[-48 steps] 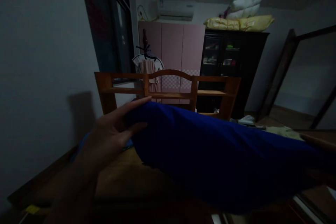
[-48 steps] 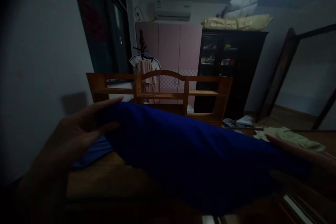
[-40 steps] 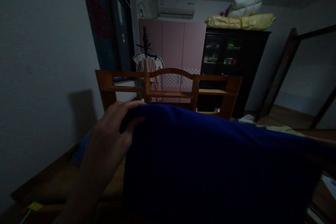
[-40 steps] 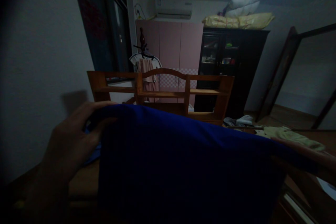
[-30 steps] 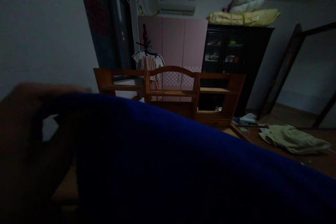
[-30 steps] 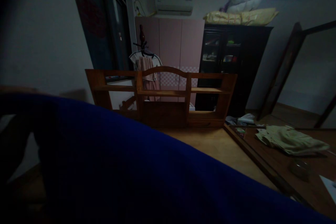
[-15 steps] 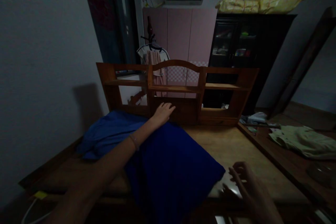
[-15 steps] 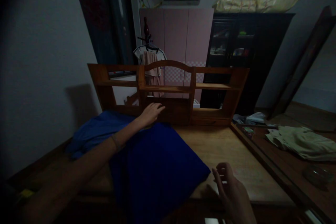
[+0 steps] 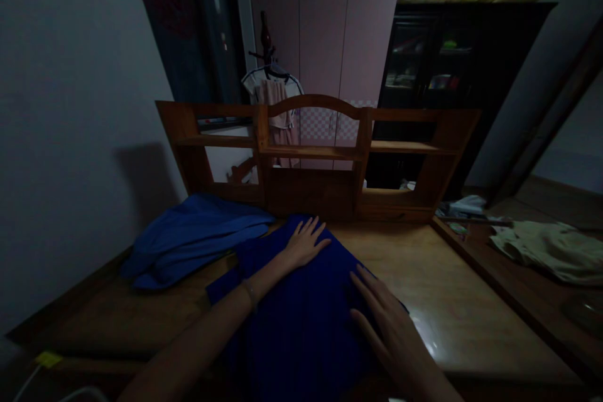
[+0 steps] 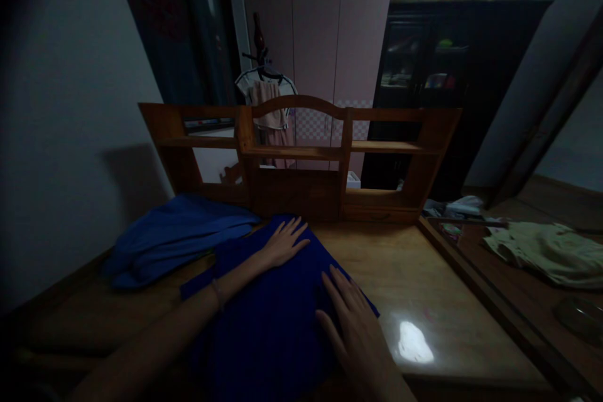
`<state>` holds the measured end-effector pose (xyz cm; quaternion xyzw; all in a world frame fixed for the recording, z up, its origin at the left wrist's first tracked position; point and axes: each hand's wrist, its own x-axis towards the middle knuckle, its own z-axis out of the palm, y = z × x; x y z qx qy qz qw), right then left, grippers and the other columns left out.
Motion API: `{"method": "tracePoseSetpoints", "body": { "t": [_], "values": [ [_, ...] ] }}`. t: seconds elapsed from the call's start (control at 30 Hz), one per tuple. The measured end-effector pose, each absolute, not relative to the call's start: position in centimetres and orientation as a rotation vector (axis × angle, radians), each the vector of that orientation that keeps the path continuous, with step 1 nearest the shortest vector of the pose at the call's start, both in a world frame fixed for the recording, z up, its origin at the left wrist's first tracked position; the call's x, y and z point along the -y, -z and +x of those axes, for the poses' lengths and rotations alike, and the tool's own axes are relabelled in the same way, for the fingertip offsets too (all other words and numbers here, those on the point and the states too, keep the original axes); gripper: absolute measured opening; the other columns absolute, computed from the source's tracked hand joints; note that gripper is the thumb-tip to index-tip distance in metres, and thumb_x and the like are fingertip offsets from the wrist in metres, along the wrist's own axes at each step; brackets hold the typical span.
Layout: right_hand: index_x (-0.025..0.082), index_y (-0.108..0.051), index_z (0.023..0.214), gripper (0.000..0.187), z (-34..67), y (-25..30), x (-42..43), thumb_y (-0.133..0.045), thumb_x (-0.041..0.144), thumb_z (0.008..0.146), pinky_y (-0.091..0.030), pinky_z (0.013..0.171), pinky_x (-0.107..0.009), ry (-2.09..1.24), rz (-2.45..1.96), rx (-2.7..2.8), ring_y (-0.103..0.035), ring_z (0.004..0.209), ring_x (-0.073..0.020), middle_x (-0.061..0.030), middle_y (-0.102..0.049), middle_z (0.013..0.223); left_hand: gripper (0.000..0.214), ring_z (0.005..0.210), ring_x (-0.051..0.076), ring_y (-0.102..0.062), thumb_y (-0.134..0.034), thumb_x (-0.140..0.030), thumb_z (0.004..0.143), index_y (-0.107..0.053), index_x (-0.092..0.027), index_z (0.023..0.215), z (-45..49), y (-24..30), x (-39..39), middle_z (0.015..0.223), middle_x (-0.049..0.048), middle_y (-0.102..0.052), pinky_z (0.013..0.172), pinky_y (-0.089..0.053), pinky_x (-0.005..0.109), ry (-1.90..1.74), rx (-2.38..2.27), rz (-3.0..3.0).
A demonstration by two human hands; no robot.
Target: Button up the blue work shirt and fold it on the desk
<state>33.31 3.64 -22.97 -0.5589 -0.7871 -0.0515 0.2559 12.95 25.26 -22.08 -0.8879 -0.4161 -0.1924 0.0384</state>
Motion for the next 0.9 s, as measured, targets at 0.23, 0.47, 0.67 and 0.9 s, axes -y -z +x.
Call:
{"method": "tracePoseSetpoints", "body": {
  "t": [0.23, 0.47, 0.67, 0.9],
  "values": [
    [0.031, -0.012, 0.146, 0.061, 34.7, 26.8, -4.0, -0.041, 0.038, 0.093, -0.031, 0.108, -0.051, 0.214, -1.524, 2.381, -0.019, 0.136, -0.0260, -0.0015, -0.014, 0.150, 0.054, 0.140, 0.018, -0.017, -0.019, -0.049, 0.095, -0.028, -0.023, 0.143, 7.1, 23.5, -28.9, 0.151, 0.0057, -0.025, 0.114, -0.017, 0.039, 0.737, 1.364, -2.667],
    [0.032, -0.007, 0.146, 0.060, 34.8, 26.4, -3.3, -0.037, 0.041, 0.095, -0.033, 0.106, -0.051, 0.161, -1.593, 2.364, -0.020, 0.136, -0.0269, -0.0009, -0.015, 0.150, 0.054, 0.140, 0.018, -0.016, -0.021, -0.049, 0.095, -0.030, -0.024, 0.142, 7.1, 24.1, -28.9, 0.150, 0.0047, -0.026, 0.114, -0.019, 0.039, 0.794, 1.399, -2.687],
    [0.033, -0.011, 0.146, 0.058, 35.2, 25.9, -3.4, -0.037, 0.039, 0.095, -0.032, 0.107, -0.049, 0.035, -1.565, 2.339, -0.021, 0.135, -0.0252, 0.0006, -0.017, 0.150, 0.055, 0.140, 0.017, -0.016, -0.019, -0.049, 0.095, -0.032, -0.023, 0.141, 6.9, 24.0, -28.6, 0.150, 0.0038, -0.028, 0.115, -0.018, 0.037, 0.811, 1.392, -2.686],
    [0.033, -0.018, 0.145, 0.056, 34.8, 26.2, -3.1, -0.040, 0.037, 0.094, -0.035, 0.105, -0.049, 0.042, -1.509, 2.266, -0.026, 0.134, -0.0259, -0.0005, -0.022, 0.149, 0.053, 0.140, 0.018, -0.017, -0.019, -0.047, 0.096, -0.033, -0.023, 0.141, 7.0, 23.6, -28.6, 0.150, 0.0039, -0.028, 0.114, -0.017, 0.039, 0.753, 1.385, -2.669]
  ]
}}
